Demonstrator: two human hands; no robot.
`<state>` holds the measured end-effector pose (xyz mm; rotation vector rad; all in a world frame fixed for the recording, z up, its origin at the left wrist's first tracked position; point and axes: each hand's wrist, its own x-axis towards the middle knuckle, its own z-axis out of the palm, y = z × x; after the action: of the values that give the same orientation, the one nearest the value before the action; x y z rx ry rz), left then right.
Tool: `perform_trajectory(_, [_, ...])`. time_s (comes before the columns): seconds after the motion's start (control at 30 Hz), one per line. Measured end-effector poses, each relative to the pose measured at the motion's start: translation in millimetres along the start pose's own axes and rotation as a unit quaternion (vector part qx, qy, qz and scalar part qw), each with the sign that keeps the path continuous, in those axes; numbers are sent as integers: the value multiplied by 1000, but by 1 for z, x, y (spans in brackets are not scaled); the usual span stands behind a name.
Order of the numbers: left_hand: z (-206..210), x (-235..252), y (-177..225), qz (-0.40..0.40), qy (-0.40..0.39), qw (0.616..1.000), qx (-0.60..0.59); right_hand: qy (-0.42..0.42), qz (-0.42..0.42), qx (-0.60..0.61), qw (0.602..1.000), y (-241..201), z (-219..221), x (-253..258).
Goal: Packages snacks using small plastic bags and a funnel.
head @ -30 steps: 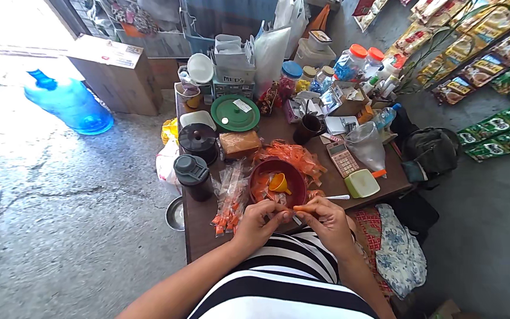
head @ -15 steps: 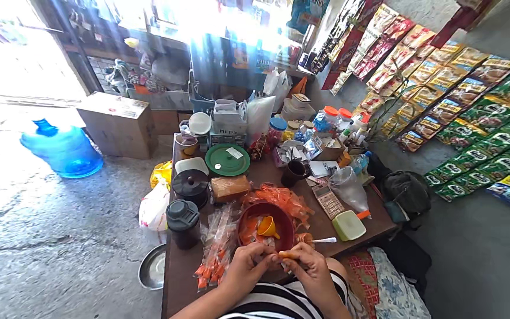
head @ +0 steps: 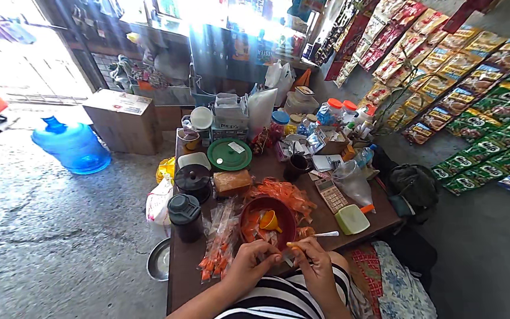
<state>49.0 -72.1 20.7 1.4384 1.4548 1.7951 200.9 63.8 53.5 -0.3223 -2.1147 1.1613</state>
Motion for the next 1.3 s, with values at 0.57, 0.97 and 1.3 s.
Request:
perform_trajectory(0.57, [5, 2, 5, 2, 31, 999, 15, 38, 35, 48, 998, -4, -5, 1])
perform_trajectory(0.97, [7, 1, 4, 21, 4, 1000, 16, 26, 2, 7, 1000, -12, 1, -3])
perform_trajectory(1.3, [5, -3, 1, 5, 5, 1000, 10, -56, 15, 17, 998, -13, -1, -3])
